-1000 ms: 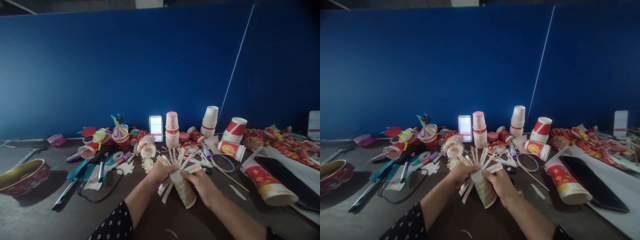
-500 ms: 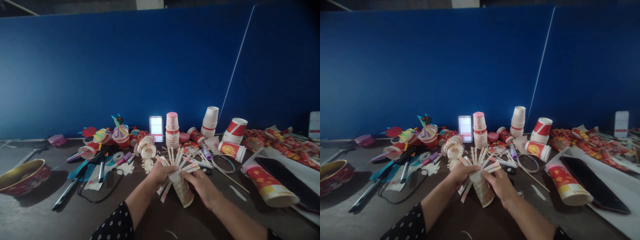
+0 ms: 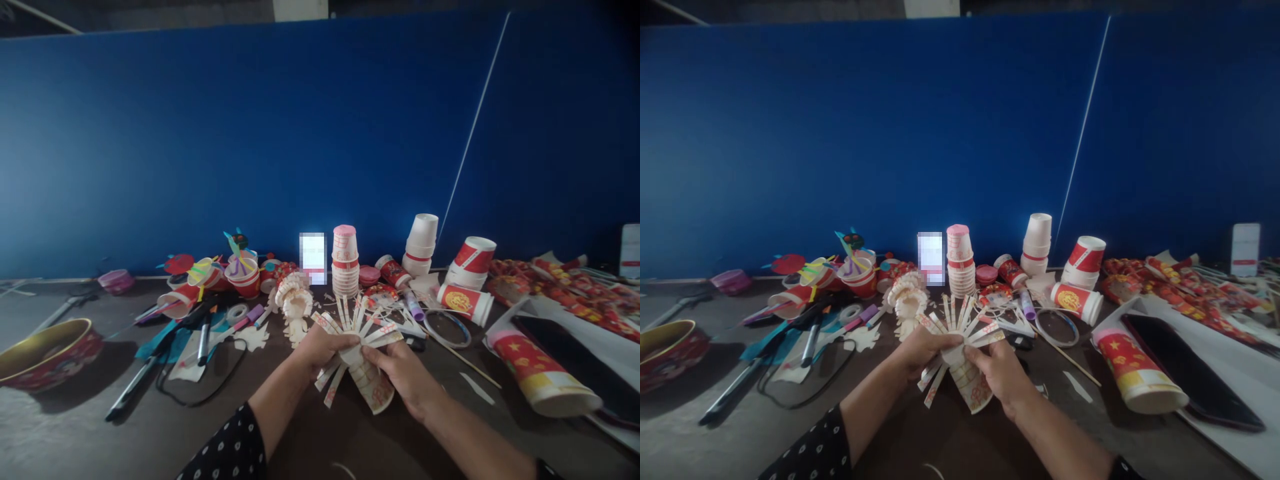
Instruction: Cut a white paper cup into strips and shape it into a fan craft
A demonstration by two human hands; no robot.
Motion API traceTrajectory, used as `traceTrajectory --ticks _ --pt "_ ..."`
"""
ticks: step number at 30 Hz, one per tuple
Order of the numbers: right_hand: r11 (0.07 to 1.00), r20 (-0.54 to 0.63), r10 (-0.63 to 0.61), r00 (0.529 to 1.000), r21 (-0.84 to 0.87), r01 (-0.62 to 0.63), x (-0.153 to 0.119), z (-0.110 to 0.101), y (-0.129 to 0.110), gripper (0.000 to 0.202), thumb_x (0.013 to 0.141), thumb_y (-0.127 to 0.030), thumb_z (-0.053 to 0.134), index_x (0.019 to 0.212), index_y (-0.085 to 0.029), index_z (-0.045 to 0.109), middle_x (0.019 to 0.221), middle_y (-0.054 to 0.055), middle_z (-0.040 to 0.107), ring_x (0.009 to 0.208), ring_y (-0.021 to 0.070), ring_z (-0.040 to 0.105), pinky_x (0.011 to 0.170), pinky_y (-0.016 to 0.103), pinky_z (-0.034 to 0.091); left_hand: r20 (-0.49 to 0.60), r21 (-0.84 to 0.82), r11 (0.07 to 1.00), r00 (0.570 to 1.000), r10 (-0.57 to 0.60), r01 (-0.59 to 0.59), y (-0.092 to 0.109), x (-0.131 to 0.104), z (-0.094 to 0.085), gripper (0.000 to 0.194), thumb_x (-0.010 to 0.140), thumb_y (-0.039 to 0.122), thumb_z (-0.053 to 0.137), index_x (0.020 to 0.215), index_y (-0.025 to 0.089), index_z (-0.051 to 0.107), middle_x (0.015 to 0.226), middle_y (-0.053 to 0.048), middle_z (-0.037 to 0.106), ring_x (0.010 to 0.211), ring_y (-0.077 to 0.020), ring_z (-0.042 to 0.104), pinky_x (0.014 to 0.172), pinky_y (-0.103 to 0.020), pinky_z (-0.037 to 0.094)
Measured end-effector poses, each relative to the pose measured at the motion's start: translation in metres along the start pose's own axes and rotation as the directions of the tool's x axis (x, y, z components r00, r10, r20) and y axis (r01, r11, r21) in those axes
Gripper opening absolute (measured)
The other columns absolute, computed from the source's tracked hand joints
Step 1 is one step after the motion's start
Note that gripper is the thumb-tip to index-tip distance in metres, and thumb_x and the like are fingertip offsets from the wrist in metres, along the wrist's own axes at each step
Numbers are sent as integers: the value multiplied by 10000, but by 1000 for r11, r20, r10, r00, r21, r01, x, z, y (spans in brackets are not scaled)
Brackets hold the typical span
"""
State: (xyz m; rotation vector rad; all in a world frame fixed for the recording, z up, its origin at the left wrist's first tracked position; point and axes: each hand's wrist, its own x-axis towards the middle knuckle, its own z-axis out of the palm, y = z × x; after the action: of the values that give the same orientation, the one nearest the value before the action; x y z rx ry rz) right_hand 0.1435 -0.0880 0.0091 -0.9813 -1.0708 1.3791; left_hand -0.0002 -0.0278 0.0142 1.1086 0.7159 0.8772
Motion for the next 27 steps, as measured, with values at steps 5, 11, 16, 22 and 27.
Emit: traceTrajectory --ticks 5,11,16,22,27 --pt "992 -41 122 992 -16 -123 0 -5 3 256 622 -398 730 698 -156 694 640 33 690 649 225 619 707 365 447 -57 -28 1000 998 -10 8 0 1 1 410 513 178 773 900 105 660 871 -103 700 812 -248 646 740 -338 506" --pt "993 44 105 994 51 -107 -1 -3 -1 244 648 -348 714 803 -161 706 727 40 709 770 249 634 780 381 436 -47 -29 999 999 -27 25 0 1 0 447 504 163 770 934 114 654 871 -94 701 859 -254 637 742 -331 507" --pt "992 83 75 994 91 -83 0 -2 -3 288 653 -339 724 894 -183 693 829 44 717 889 263 620 844 397 415 -4 -30 1000 1000 5 -5 -1 2 -1 449 531 146 757 963 107 642 872 -98 698 877 -249 634 789 -342 492" --pt "994 93 78 993 63 -84 1 -4 -2 329 619 -399 750 852 -174 697 831 58 715 916 278 611 860 420 405 -16 -43 999 1000 -12 12 2 0 1 433 519 156 767 930 106 644 886 -102 694 840 -242 639 785 -345 492" --pt "995 129 85 988 42 -91 2 -6 0 330 625 -416 745 836 -166 696 778 55 713 878 275 624 856 420 406 -28 -32 999 999 -15 14 6 -2 2 443 505 175 777 921 109 641 895 -90 693 876 -248 629 790 -340 493"
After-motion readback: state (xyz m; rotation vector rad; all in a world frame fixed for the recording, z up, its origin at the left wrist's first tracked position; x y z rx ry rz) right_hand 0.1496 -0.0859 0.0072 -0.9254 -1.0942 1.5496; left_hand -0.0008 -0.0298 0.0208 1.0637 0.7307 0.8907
